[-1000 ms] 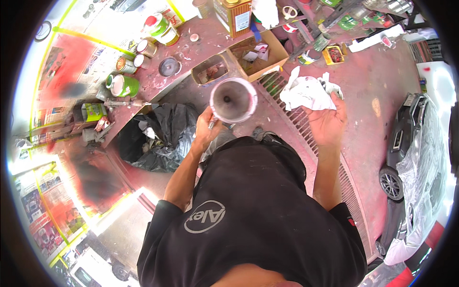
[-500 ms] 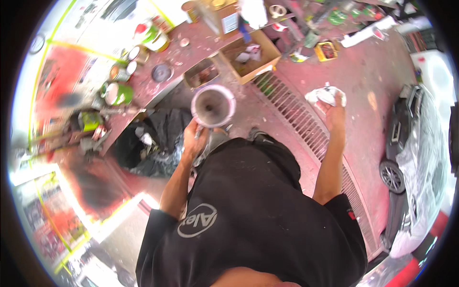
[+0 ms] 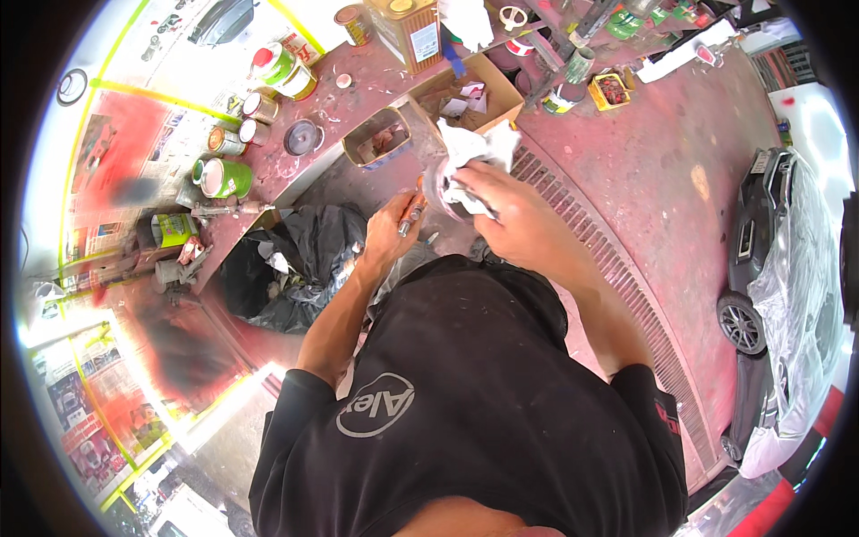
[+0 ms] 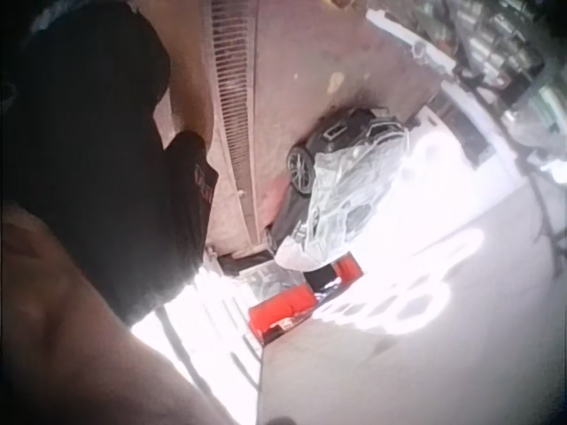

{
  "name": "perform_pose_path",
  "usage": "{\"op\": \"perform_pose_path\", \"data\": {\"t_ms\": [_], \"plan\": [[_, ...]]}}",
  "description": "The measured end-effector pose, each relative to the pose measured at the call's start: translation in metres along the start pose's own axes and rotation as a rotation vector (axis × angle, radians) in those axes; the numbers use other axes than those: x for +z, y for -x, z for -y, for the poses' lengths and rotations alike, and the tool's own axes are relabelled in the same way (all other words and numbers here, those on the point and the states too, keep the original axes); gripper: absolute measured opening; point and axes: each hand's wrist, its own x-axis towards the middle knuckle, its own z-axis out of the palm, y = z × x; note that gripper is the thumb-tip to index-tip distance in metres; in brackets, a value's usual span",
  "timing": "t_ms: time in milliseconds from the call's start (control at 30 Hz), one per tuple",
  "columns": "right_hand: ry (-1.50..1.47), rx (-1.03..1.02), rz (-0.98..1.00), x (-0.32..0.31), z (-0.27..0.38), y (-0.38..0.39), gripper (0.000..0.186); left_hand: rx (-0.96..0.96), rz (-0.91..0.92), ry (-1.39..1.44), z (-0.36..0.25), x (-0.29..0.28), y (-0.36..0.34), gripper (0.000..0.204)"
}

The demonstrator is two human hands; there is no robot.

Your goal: The person pours liquid from a yellow tin into a spray gun cup, then sprays the mixture onto a wall to test the flow. They wipe the cup and gun with a cloth, add more liquid from a green can, and continue mixing and testing the spray gun in a cluttered workshop.

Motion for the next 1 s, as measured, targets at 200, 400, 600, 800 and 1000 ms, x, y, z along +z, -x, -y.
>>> {"op": "perform_pose_path", "data": {"t_ms": [200, 400, 600, 800, 1000], "plan": [[0.078, 0.105, 0.547, 0.011, -0.03, -0.005, 0.032, 0.199, 0.098, -0.187, -0.012, -0.018, -0.007, 0.051], [0.69, -0.116, 1.109, 0.057, -0.042, -0.055, 0.041, 0.159, 0.053, -0.291, -0.007, -0.021, -0.011, 0.064], [0.006, 0.06, 0.681, 0.032, -0.064, 0.009, 0.035, 0.113, 0.158, -0.305, 0.006, -0.025, -0.015, 0.064], [0.468, -0.281, 0.625, 0.05, -0.057, -0.001, 0.022, 0.212, 0.139, -0.233, 0.017, -0.014, -0.008, 0.065], [0.145, -0.02, 0.661, 0.053, -0.074, -0.007, 0.024, 0.063, 0.077, -0.301, 0.011, -0.012, -0.01, 0.067]]}}
